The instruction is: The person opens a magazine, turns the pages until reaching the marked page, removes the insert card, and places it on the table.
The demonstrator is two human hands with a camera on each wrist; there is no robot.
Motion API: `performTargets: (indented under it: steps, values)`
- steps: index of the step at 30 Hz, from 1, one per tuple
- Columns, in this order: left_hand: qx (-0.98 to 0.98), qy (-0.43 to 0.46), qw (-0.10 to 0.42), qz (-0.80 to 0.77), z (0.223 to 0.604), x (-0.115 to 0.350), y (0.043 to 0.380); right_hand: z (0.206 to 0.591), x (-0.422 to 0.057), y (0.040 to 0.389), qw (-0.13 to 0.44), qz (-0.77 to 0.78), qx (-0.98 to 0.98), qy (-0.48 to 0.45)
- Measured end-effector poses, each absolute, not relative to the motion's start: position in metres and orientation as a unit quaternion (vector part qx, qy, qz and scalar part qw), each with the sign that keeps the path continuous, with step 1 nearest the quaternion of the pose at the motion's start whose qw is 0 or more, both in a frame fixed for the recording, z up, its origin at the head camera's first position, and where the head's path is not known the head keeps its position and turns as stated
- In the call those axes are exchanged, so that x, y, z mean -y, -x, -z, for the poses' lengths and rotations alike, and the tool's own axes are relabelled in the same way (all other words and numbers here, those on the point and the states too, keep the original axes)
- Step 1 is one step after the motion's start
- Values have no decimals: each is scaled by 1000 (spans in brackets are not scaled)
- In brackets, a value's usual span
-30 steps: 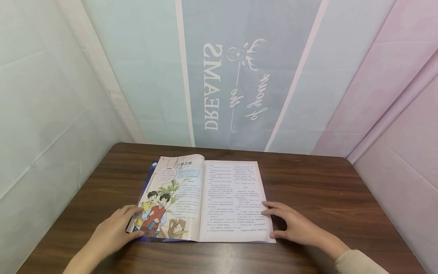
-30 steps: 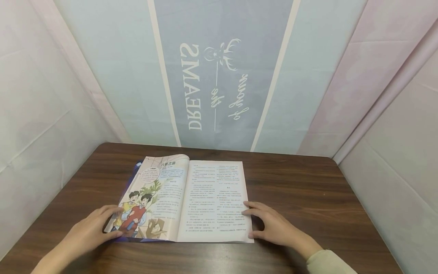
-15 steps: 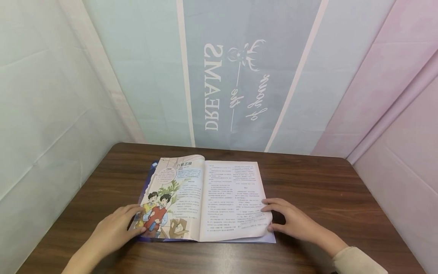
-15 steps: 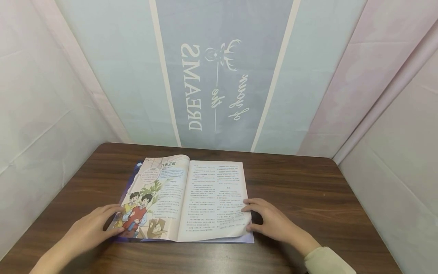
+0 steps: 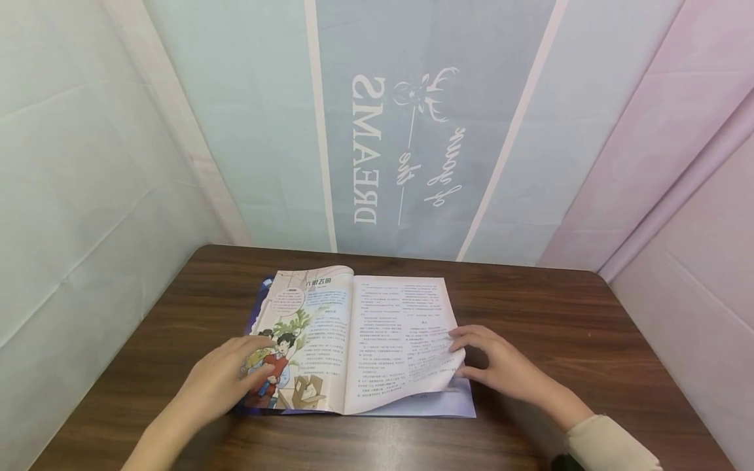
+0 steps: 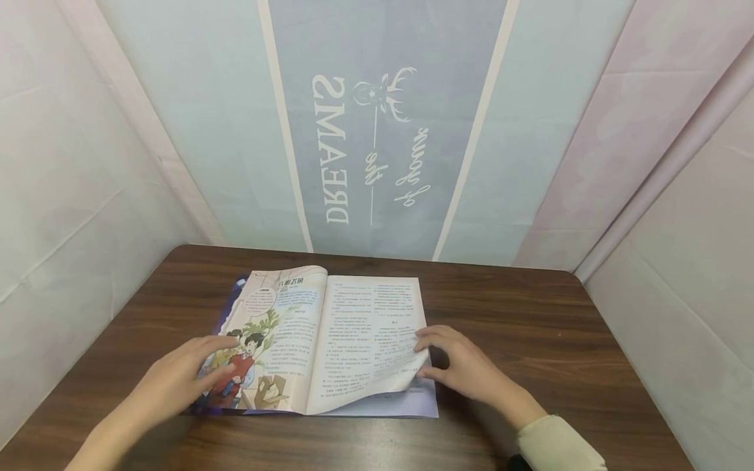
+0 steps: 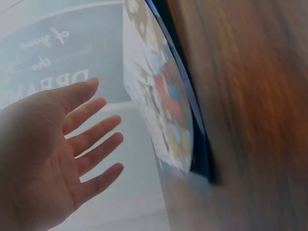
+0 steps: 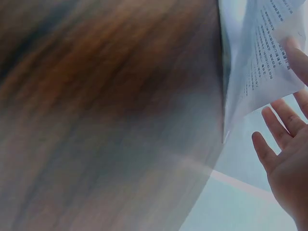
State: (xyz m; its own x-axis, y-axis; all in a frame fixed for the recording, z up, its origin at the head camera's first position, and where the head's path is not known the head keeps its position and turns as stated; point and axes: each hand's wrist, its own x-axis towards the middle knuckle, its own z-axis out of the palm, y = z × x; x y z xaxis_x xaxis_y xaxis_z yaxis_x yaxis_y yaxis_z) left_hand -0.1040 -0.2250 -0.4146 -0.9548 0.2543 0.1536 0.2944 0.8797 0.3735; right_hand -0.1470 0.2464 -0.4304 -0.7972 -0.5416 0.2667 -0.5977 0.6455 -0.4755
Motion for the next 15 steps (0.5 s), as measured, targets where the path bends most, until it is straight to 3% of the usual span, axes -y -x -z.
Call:
performTargets:
  steps: [15]
  values:
    - [935, 241, 137, 219, 409, 167, 108, 404, -227, 152, 104, -281, 899, -320]
